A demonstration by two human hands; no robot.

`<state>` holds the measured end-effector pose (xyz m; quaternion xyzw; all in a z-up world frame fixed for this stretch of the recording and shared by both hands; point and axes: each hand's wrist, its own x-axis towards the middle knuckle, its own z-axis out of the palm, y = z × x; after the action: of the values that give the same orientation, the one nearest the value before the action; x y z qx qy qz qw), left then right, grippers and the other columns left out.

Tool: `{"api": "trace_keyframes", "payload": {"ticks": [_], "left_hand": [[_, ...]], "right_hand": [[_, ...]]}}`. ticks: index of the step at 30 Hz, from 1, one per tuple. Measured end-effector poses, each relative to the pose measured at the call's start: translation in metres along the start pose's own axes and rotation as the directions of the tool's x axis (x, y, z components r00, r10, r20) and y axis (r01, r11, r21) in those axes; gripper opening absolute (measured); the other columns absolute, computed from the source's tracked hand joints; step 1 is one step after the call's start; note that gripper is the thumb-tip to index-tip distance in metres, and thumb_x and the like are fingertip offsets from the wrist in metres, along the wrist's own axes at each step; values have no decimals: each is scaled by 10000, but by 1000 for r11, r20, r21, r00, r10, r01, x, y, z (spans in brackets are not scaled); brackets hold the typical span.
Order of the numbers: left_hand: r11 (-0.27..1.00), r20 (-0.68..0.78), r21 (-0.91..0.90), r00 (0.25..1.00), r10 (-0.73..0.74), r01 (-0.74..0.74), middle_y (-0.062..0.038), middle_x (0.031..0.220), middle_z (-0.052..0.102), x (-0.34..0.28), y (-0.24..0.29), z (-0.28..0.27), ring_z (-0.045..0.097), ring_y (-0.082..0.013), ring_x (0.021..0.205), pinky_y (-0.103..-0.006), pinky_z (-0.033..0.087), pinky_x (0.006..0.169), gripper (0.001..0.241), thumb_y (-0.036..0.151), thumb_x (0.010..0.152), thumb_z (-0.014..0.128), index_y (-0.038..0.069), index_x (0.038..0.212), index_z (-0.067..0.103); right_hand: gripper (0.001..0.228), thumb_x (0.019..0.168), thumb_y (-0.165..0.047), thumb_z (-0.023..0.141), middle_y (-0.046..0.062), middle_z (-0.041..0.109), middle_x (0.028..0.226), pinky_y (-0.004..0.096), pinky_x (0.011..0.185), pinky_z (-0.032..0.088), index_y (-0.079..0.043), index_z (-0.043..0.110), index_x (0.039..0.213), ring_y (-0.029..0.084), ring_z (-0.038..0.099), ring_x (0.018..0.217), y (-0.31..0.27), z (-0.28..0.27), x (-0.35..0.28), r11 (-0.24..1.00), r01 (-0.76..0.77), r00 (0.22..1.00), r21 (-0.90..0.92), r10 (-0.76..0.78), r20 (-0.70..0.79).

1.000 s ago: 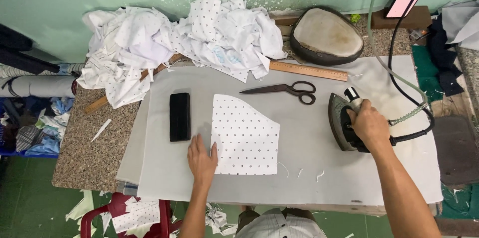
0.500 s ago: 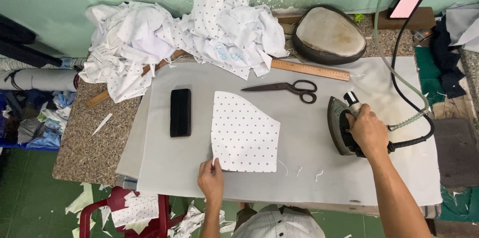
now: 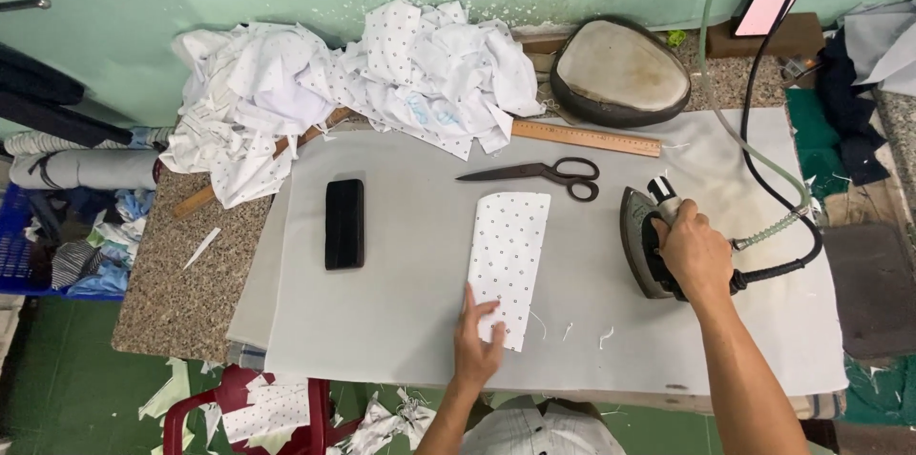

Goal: The person is preparing fabric pieces by cutting them with scissors and ironing them flat on a workstation.

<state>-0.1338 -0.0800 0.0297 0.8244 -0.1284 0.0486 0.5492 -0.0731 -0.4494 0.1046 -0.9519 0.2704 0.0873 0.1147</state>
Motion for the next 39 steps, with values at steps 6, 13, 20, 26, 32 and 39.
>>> {"api": "trace_keyframes", "payload": {"ticks": [6,13,20,26,32,39], "left_hand": [[862,-182,-433,911,-369,263,-27,365,443,25,16,-28,498,-160,395,-423,606,823,700,367,1076,348,13,565,670],[929,-360,248,917,-173,273,-20,925,715,16,-23,-39,669,-171,842,-355,548,735,239,281,956,639,90,1068,729],[634,-64,373,700,-711,678,34,878,731,16,-21,-34,692,-182,838,-367,524,771,454,524,860,677,165,1136,660],[782,-144,247,820,-554,572,-4,809,669,5,-28,-22,602,-174,752,-340,487,668,187,287,898,708,126,815,659],[953,-342,83,907,-247,291,-13,829,712,41,-7,-73,613,-149,689,-315,476,611,164,257,959,662,97,991,669],[956,-171,294,985,25,27,-31,1028,768,127,21,-151,725,-237,846,-330,556,736,176,191,981,605,99,1094,704]], "right_hand": [[479,1074,-483,427,223,672,995,557,636,507,-22,452,1203,511,682,752,3,2,1,1000,22,1000,15,-22,-6],[462,1079,-466,442,212,674,956,528,587,497,-17,464,1186,479,666,707,1,-6,2,998,68,998,4,-68,-9],[482,1074,-488,430,215,695,1033,547,659,532,-28,466,1214,486,694,794,2,-15,16,996,74,995,-43,-71,72],[478,1069,-484,462,202,712,964,532,594,534,-23,485,1191,458,702,754,13,-10,38,979,172,985,-109,-171,13],[490,1088,-476,470,293,706,1028,590,673,503,10,477,1149,556,675,853,0,-25,40,988,147,988,-40,-144,54],[523,1108,-496,514,317,762,1088,596,750,543,7,538,1250,538,726,968,14,11,55,989,11,999,-149,-15,-29]]}}
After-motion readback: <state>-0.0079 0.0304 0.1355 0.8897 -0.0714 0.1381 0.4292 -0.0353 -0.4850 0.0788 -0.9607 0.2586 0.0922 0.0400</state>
